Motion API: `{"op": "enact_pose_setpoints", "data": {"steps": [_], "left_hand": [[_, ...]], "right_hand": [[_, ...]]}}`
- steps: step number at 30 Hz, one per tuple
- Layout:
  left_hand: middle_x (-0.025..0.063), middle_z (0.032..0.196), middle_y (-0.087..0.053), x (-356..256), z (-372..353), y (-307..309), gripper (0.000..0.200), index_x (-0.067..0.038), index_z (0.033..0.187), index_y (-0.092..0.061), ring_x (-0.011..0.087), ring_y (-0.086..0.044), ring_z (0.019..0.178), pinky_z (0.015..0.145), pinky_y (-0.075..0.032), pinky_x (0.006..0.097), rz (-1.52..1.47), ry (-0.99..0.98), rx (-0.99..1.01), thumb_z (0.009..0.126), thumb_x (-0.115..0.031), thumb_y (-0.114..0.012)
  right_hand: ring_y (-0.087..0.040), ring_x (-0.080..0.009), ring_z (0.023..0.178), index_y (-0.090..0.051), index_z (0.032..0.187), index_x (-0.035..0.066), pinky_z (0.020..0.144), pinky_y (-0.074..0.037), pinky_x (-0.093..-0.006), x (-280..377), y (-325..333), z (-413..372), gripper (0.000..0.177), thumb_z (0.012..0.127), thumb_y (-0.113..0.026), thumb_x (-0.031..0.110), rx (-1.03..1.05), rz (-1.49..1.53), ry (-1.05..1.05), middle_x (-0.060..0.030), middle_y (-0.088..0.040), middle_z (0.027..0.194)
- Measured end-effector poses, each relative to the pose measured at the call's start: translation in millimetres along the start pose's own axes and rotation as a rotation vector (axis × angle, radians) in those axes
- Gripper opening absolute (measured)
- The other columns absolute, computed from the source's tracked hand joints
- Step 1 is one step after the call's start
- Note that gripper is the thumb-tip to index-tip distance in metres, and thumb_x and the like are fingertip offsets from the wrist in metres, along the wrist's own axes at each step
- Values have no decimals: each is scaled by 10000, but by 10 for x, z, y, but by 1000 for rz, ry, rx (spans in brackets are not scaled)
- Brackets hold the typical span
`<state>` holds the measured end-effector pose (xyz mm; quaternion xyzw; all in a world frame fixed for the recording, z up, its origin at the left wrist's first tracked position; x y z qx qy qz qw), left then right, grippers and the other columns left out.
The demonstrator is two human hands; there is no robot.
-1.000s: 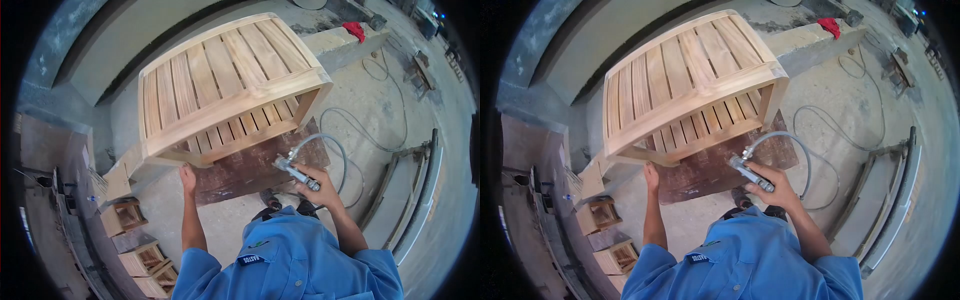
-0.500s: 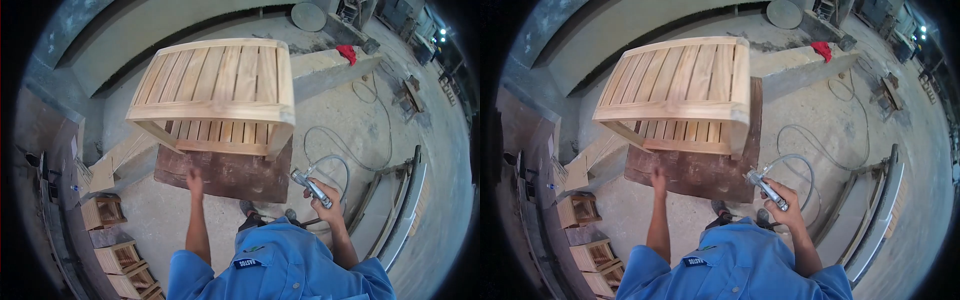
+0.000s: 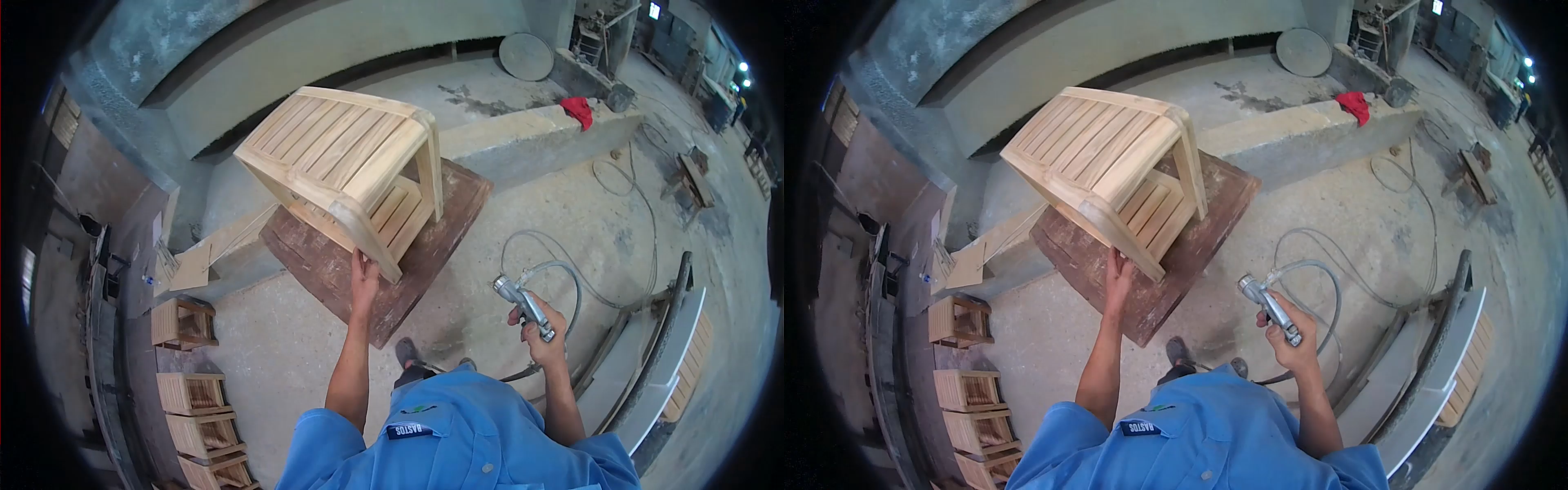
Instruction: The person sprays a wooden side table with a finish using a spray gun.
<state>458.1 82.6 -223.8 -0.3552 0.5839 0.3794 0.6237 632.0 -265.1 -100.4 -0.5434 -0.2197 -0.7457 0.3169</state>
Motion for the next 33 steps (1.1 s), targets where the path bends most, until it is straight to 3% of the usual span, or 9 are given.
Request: {"op": "enact_pose_setpoints", "data": {"steps": [6,10,13,19,21,25,28,31,33], "left_hand": [[162,1584,-286,11,-53,196,735,-2,1567,-104,250,-357,1418,1156,-290,342,-19,32,-38,910,32,-432],[146,1601,-272,99,-24,325,756,-55,1581,-124,258,-318,1451,1141,-320,328,3,-5,-55,901,30,-443],[163,1612,-242,100,-158,360,759,-19,1575,-105,275,-269,1476,1181,-232,333,-60,67,-83,882,78,-399],[183,1600,-267,-149,-321,412,728,-16,1568,-134,293,-333,1445,1139,-339,363,-198,269,-122,886,76,-373],[185,1586,-298,-236,-360,397,710,-20,1561,-164,290,-369,1424,1111,-388,372,-259,328,-151,885,78,-358],[182,1579,-310,-84,-290,551,719,-27,1560,-174,287,-379,1416,1117,-385,364,-263,224,-156,875,90,-358],[179,1578,-318,-46,-256,616,733,-34,1563,-167,282,-384,1413,1104,-390,344,-232,201,-145,869,90,-366],[175,1579,-322,45,-214,707,740,-28,1563,-167,281,-402,1398,1070,-405,326,-135,216,-164,860,92,-362],[168,1579,-329,125,-190,752,738,-40,1562,-199,267,-473,1325,982,-457,317,-234,199,-165,856,75,-380]], "right_hand": [[-680,-161,780,-605,1277,-38,733,-537,-293,169,-20,56,598,909,-703,424,99,33,63,-107,-708,869],[-688,-168,770,-605,1271,-43,745,-545,-295,306,-205,170,542,904,-714,341,214,52,195,-118,-712,875],[-691,-183,760,-604,1273,-40,739,-547,-299,389,-357,219,501,868,-730,227,299,57,263,-131,-709,869],[-693,-209,745,-604,1281,-32,722,-548,-316,338,-569,213,534,764,-716,42,360,-5,308,-145,-700,854],[-686,-192,743,-580,1268,-92,715,-544,-315,205,-413,194,597,892,-738,344,256,-13,241,-139,-701,854],[-671,-165,717,-600,1277,-50,668,-544,-309,161,50,155,472,877,-713,175,62,1,211,-128,-702,829],[-626,-129,659,-591,1299,-42,561,-494,-249,212,304,97,636,933,-655,474,-91,-16,160,-114,-699,827],[-649,-164,714,-544,1320,-88,536,-493,-251,239,297,85,728,940,-609,530,-65,-48,123,-143,-674,850],[-639,-144,690,-560,1317,-67,534,-492,-245,231,253,113,683,936,-636,495,-46,-15,122,-129,-687,854]]}}
Point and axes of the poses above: each hand's wrist, its own z-axis towards the middle knuckle, its own y-axis out of the back of the hand, x = y × z, the point moved 4 cm from there along z, towards the middle knuckle
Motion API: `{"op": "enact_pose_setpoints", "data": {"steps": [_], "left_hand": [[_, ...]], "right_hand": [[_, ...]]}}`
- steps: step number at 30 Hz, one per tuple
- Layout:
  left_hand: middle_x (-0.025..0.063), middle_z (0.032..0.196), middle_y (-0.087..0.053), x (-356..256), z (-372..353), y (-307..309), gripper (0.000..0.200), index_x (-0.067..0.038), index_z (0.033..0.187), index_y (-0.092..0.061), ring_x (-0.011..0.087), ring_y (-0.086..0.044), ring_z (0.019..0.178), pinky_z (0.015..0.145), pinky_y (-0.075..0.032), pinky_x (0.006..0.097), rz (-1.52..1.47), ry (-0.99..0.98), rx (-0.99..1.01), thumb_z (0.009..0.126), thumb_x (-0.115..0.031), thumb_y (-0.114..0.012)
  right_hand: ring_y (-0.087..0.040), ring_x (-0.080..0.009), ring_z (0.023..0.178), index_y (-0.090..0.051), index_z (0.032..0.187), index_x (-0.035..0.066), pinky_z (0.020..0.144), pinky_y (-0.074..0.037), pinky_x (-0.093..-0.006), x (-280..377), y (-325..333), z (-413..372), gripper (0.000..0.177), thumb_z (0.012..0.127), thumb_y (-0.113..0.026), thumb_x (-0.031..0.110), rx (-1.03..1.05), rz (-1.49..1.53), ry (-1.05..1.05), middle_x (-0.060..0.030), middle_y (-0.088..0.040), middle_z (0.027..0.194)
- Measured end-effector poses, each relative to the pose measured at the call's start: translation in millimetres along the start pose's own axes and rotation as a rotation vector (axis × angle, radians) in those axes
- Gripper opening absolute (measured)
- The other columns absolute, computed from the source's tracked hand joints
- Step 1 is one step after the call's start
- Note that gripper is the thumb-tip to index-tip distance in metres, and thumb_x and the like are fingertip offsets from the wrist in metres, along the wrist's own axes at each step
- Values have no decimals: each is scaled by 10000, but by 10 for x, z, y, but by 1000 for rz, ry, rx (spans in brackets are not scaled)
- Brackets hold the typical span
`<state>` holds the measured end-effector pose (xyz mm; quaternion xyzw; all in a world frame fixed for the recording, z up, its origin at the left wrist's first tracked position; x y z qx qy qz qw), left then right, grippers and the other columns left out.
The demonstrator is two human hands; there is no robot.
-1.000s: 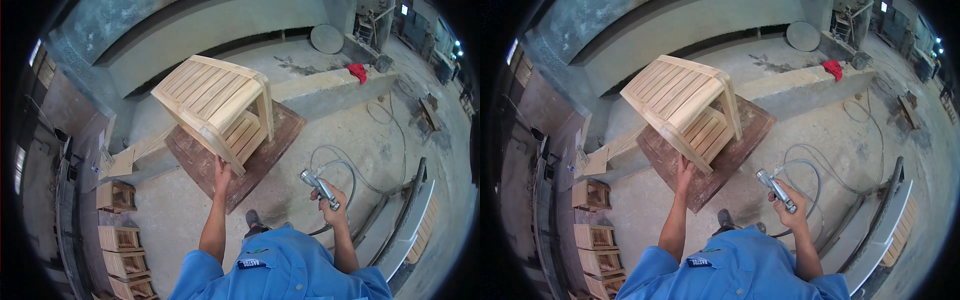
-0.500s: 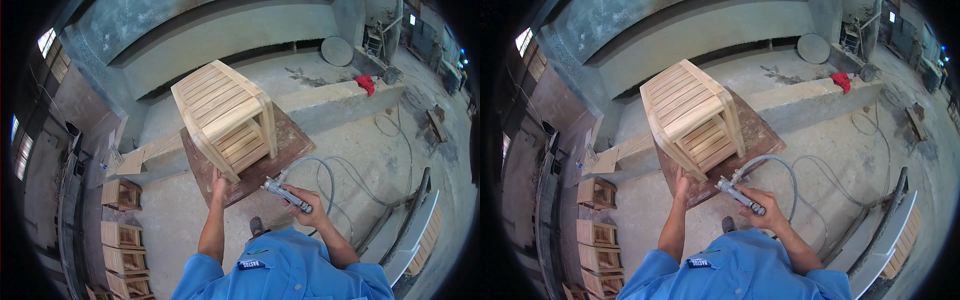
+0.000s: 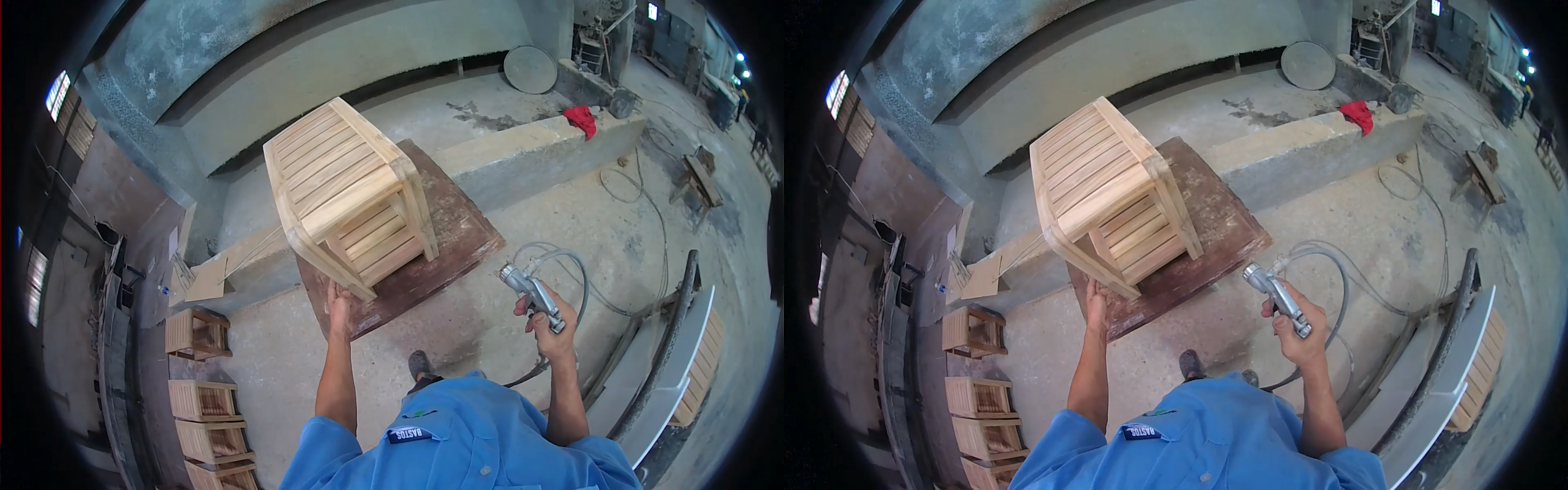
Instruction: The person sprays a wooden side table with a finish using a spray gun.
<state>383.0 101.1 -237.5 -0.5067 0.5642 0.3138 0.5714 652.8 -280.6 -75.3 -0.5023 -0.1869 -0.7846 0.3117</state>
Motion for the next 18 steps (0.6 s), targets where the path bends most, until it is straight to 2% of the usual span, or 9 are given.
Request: {"op": "enact_pose_setpoints", "data": {"steps": [5,7,9,10,12,14,15,16,18], "left_hand": [[141,1569,-360,-72,-137,20,730,-89,1562,-248,223,-535,1216,838,-496,306,95,109,-35,864,38,-416],[127,1553,-389,63,-138,112,727,-116,1564,-262,209,-544,1195,798,-498,297,109,172,-76,871,19,-433],[84,1469,-483,477,-47,319,687,-153,1552,-301,208,-537,1208,784,-490,353,30,191,10,894,-23,-449],[84,1469,-483,516,-163,335,687,-153,1552,-301,208,-537,1208,784,-490,353,29,194,1,894,-23,-449],[60,1395,-532,665,-414,356,627,-166,1524,-353,223,-530,1219,826,-476,444,174,297,-77,916,-96,-490],[62,1395,-532,1068,-573,529,594,-158,1503,-378,247,-525,1231,858,-463,482,208,409,-96,924,-134,-510],[63,1394,-532,1275,-706,615,565,-150,1483,-403,270,-520,1243,891,-449,521,243,518,-108,933,-173,-530],[63,1394,-532,1351,-878,627,565,-150,1483,-403,270,-520,1243,891,-449,521,245,530,-114,933,-173,-530],[120,1442,-488,1515,-1250,648,545,-103,1477,-365,349,-488,1294,996,-423,600,175,640,-110,952,-165,-497]], "right_hand": [[-629,-117,672,-578,1315,-45,531,-491,-240,187,-178,280,616,943,-651,441,11,34,1,-101,-696,858],[-632,-109,695,-582,1310,-47,542,-482,-227,327,-218,473,551,953,-651,366,14,15,-53,-86,-687,844],[-633,-105,701,-584,1306,-50,554,-482,-229,413,-278,625,520,951,-653,323,16,-7,-62,-78,-684,836],[-633,-101,708,-586,1302,-53,566,-482,-230,426,-314,690,490,950,-655,281,8,-33,-69,-70,-681,829],[-625,-100,683,-590,1296,-50,585,-485,-239,471,-464,764,451,940,-661,219,-19,-39,-15,-60,-686,838],[-653,-106,731,-597,1284,-45,637,-506,-258,498,-642,757,458,911,-704,199,246,-85,-53,-79,-699,869],[-683,-132,850,-605,1284,-26,729,-525,-282,458,-767,689,487,868,-754,178,314,-12,-72,-124,-720,952],[-683,-132,850,-605,1284,-26,729,-525,-282,482,-869,655,487,868,-754,178,317,-11,-85,-124,-720,952],[-693,-175,945,-608,1290,-12,810,-528,-314,595,-1076,573,530,832,-791,180,499,80,17,-156,-723,1031]]}}
Point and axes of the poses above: each hand's wrist, its own z-axis towards the middle knuckle, its own y-axis out of the back of the hand, x = y × z, the point moved 4 cm from there along z, towards the middle knuckle
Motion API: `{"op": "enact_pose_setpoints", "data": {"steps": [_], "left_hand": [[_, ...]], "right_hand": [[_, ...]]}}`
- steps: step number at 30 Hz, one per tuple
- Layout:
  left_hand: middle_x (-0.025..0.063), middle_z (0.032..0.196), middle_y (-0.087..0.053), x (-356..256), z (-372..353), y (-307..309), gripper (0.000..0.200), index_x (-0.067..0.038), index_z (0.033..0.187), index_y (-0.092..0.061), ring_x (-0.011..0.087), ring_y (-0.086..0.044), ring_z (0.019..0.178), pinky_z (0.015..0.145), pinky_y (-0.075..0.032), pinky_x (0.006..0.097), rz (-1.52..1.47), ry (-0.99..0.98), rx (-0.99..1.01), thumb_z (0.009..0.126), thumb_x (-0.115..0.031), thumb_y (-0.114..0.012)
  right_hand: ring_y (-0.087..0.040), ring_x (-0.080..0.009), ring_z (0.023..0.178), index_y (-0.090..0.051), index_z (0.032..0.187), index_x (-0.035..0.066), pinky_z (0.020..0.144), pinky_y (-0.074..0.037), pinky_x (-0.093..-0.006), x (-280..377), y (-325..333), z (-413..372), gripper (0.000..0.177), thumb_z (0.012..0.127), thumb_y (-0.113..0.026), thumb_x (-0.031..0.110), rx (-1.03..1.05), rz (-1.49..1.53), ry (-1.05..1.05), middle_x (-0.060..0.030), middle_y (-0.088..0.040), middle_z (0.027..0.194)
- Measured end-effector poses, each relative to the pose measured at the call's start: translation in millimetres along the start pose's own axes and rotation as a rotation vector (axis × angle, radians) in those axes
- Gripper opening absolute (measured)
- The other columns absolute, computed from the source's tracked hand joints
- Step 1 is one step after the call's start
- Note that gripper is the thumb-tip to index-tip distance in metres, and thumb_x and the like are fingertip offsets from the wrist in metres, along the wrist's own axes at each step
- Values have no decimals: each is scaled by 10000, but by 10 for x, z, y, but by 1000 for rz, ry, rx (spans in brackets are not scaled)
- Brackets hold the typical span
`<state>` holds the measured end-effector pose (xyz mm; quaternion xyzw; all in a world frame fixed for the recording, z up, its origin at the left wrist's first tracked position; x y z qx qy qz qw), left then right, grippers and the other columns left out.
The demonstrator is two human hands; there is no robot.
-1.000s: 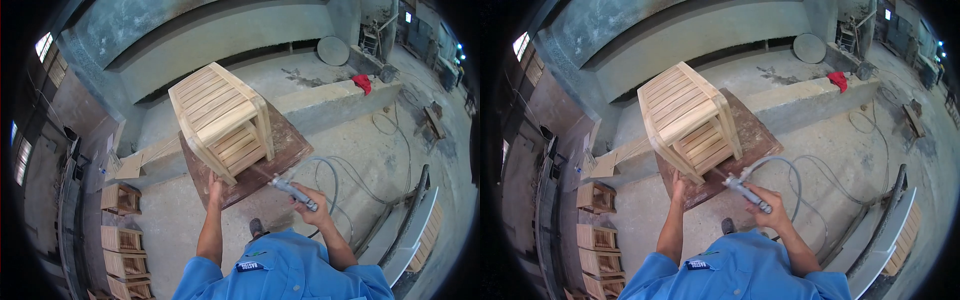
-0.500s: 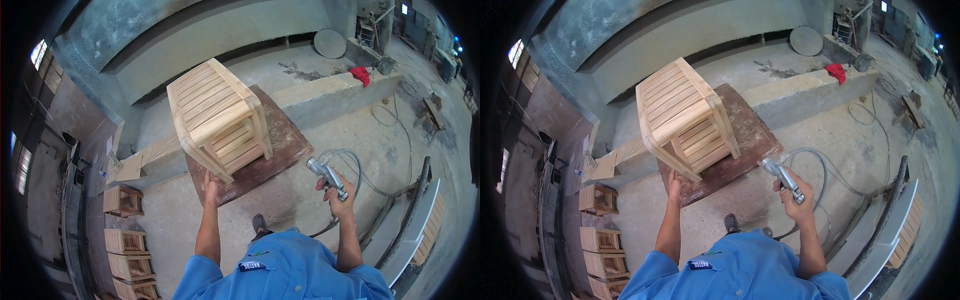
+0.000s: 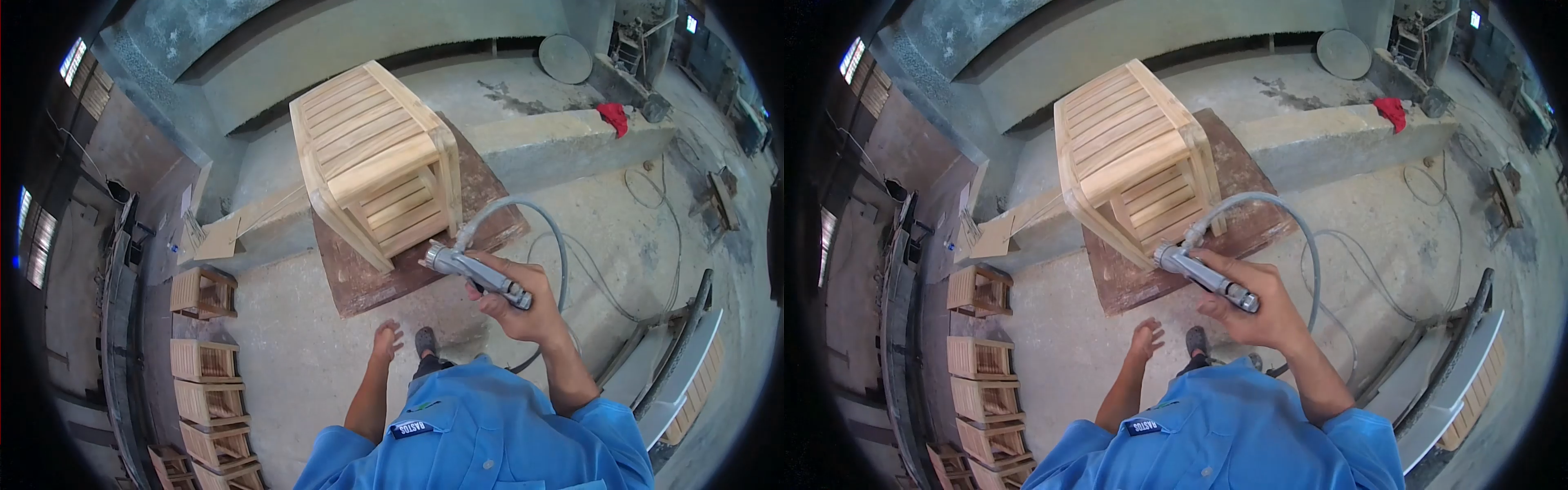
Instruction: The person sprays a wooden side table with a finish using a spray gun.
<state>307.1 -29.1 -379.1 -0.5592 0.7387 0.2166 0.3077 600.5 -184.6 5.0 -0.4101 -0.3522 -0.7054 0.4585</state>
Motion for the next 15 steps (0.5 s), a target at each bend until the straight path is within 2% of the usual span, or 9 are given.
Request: {"op": "enact_pose_setpoints", "data": {"steps": [1,3,7,9,11,12,13,15], "left_hand": [[120,1442,-488,154,-62,68,545,-103,1477,-365,349,-488,1294,996,-423,600,-1,9,-5,952,-165,-497],[157,1474,-451,530,-209,189,588,-91,1505,-311,375,-460,1328,1021,-403,627,-104,135,-2,963,-210,-503],[176,1495,-423,920,-494,569,618,-76,1523,-264,382,-451,1336,1025,-397,641,-208,249,-78,977,-242,-501],[166,1462,-463,925,-492,808,632,-84,1497,-310,403,-467,1313,1014,-401,620,-238,186,-201,983,-379,-531],[147,1406,-524,722,-418,1007,652,-114,1481,-348,345,-520,1252,958,-437,578,-160,21,-251,971,-466,-550],[144,1422,-516,524,-390,1054,654,-115,1482,-348,338,-502,1282,983,-415,584,-113,-87,-233,979,-489,-534],[142,1438,-509,221,-374,1035,657,-116,1484,-349,330,-484,1313,1008,-392,590,-67,-196,-213,988,-512,-519],[125,1419,-530,-560,-368,854,642,-106,1470,-370,292,-487,1313,1011,-398,540,39,-331,-262,993,-509,-518]], "right_hand": [[-700,-211,945,-606,1301,2,829,-529,-328,-11,-14,11,550,822,-803,188,6,-18,9,-159,-720,1069],[-705,-215,922,-606,1303,2,813,-531,-324,-45,108,70,562,826,-802,225,24,-35,29,-157,-723,1049],[-713,-214,849,-622,1293,4,757,-538,-312,-51,652,212,585,842,-777,344,83,-166,96,-157,-731,987],[-710,-210,820,-632,1281,4,738,-539,-315,106,926,244,585,846,-765,372,95,-242,97,-155,-731,955],[-708,-206,792,-642,1270,4,718,-540,-318,102,1105,160,588,850,-753,400,104,-316,98,-154,-732,924],[-711,-213,792,-648,1261,3,718,-540,-324,45,1162,69,584,846,-757,399,117,-391,65,-161,-731,923],[-714,-220,791,-654,1251,2,718,-540,-330,-10,1202,-25,581,841,-761,399,130,-468,34,-168,-730,921],[-719,-232,795,-656,1245,-4,720,-541,-333,-276,1170,-355,575,839,-764,390,100,-490,-32,-175,-730,928]]}}
Point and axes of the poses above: each hand's wrist, its own z-axis towards the middle knuckle, its own y-axis out of the back of the hand, x = y × z, the point moved 4 cm from there along z, towards the middle knuckle
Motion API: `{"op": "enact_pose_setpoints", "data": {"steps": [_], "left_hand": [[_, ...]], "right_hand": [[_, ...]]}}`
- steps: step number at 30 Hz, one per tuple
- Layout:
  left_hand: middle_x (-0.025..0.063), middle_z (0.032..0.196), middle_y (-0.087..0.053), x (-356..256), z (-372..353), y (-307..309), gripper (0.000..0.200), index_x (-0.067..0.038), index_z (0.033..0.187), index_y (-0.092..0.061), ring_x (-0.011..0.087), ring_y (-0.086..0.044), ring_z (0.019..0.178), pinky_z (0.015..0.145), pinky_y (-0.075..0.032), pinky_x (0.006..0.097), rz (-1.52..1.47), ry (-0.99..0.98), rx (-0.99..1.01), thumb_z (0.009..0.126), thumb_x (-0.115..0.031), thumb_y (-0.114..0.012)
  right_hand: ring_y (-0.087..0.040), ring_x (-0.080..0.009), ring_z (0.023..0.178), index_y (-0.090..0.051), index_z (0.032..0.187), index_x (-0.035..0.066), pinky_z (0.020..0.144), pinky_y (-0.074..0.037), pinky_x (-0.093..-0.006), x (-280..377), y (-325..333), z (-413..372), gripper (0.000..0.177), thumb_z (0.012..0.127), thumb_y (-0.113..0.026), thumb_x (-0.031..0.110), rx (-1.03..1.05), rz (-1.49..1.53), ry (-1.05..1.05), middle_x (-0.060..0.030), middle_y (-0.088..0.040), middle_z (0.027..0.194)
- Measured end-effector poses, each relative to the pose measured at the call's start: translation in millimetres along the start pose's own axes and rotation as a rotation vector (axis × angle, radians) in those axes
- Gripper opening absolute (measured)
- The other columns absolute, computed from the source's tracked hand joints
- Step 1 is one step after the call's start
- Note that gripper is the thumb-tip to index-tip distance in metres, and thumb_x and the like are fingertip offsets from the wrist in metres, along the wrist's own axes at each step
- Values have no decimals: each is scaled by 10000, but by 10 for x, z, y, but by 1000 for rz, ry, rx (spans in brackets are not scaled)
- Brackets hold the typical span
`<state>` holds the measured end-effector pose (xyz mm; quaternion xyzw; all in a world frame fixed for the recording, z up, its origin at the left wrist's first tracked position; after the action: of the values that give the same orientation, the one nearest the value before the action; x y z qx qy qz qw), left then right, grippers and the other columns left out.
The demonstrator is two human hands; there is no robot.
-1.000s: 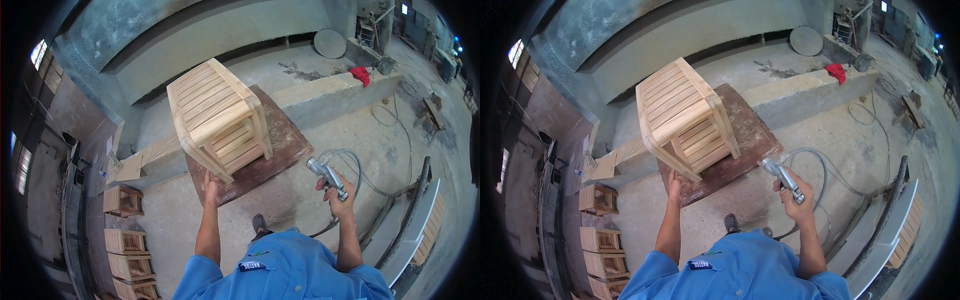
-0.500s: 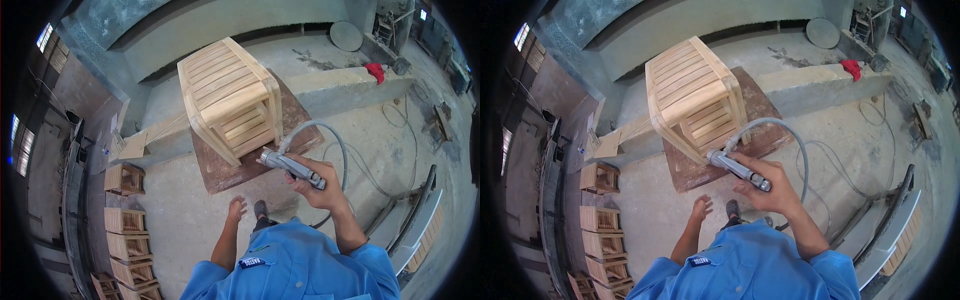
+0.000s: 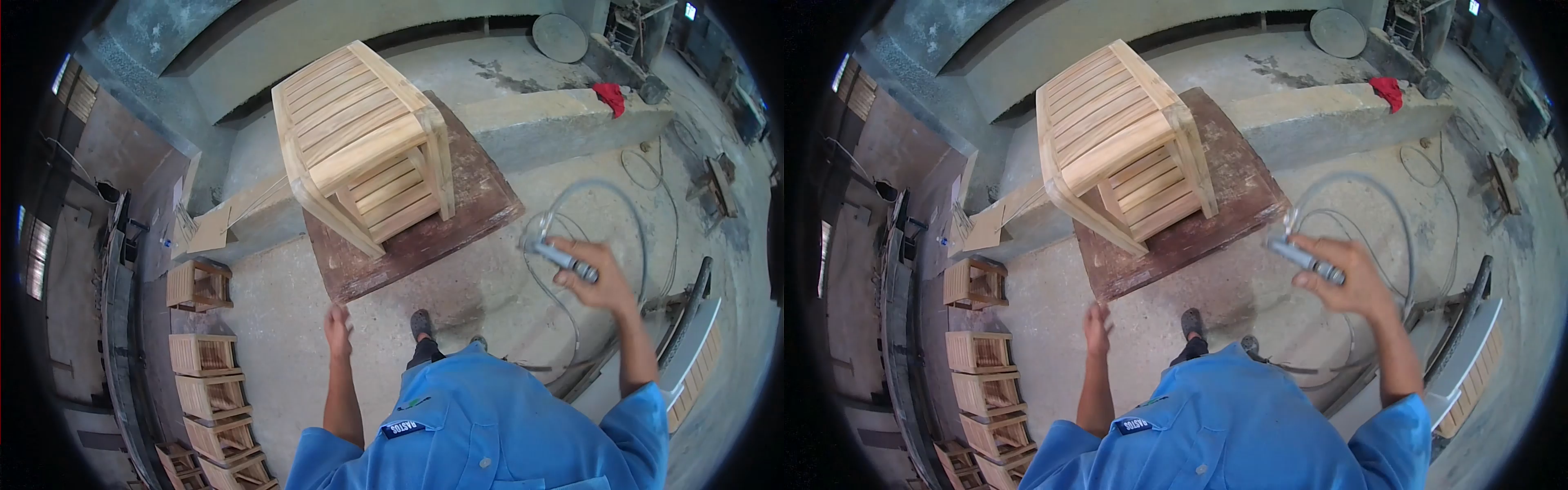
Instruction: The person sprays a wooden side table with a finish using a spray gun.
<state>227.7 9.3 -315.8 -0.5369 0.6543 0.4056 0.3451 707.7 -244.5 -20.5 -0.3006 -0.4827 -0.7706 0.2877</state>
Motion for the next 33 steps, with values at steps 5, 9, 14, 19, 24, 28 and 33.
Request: {"op": "enact_pose_setpoints", "data": {"steps": [5,9,14,19,24,28,33], "left_hand": [[137,1424,-505,-1225,560,-571,685,-53,1486,-366,277,-472,1319,1041,-393,486,-18,-408,65,997,-507,-522],[157,1440,-469,-1852,563,-978,666,-6,1479,-360,260,-444,1316,1086,-347,409,15,-634,-8,1014,-454,-521],[159,1426,-469,-1998,714,-1101,612,22,1451,-383,244,-449,1278,1087,-333,341,23,-823,37,1027,-395,-525],[183,1373,-505,-2070,798,-1078,557,46,1406,-396,269,-475,1266,1098,-334,365,83,-844,180,1014,-314,-563],[184,1359,-518,-2008,922,-1002,585,40,1393,-420,277,-501,1251,1079,-365,381,42,-835,282,991,-344,-602],[198,1344,-533,-2097,877,-960,612,30,1398,-424,293,-524,1244,1067,-384,392,179,-826,327,973,-363,-626],[162,1314,-543,-2002,989,-980,575,38,1377,-423,250,-526,1194,1042,-382,356,130,-841,426,997,-354,-600]], "right_hand": [[-729,-289,821,-664,1215,-14,747,-550,-358,-317,-788,-746,522,835,-770,328,-70,147,-367,-226,-721,968],[-727,-339,843,-659,1218,-11,759,-551,-369,-194,-1082,-782,508,823,-774,287,-179,157,-423,-253,-708,966],[-712,-381,875,-645,1236,-12,747,-549,-388,91,-1184,-280,529,807,-777,268,-174,32,-371,-259,-699,989],[-704,-398,854,-641,1244,-4,725,-543,-416,179,-1346,481,540,819,-761,307,-159,-82,-369,-244,-703,958],[-703,-397,782,-654,1222,10,717,-545,-439,124,-1625,1264,522,844,-740,359,-203,-134,-329,-235,-705,881],[-706,-395,808,-657,1216,9,721,-549,-441,127,-1823,1539,542,848,-733,399,-270,-266,-266,-246,-706,915],[-703,-414,830,-660,1221,12,714,-552,-436,200,-1991,1436,542,843,-746,391,-291,-248,-305,-260,-704,926]]}}
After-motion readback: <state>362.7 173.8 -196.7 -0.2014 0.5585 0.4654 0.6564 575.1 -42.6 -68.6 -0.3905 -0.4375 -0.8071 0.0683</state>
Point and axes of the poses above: each hand's wrist, its own z-axis towards the middle knuckle, its own y-axis out of the back of the hand, x = y × z, the point moved 4 cm from there along z, towards the middle knuckle
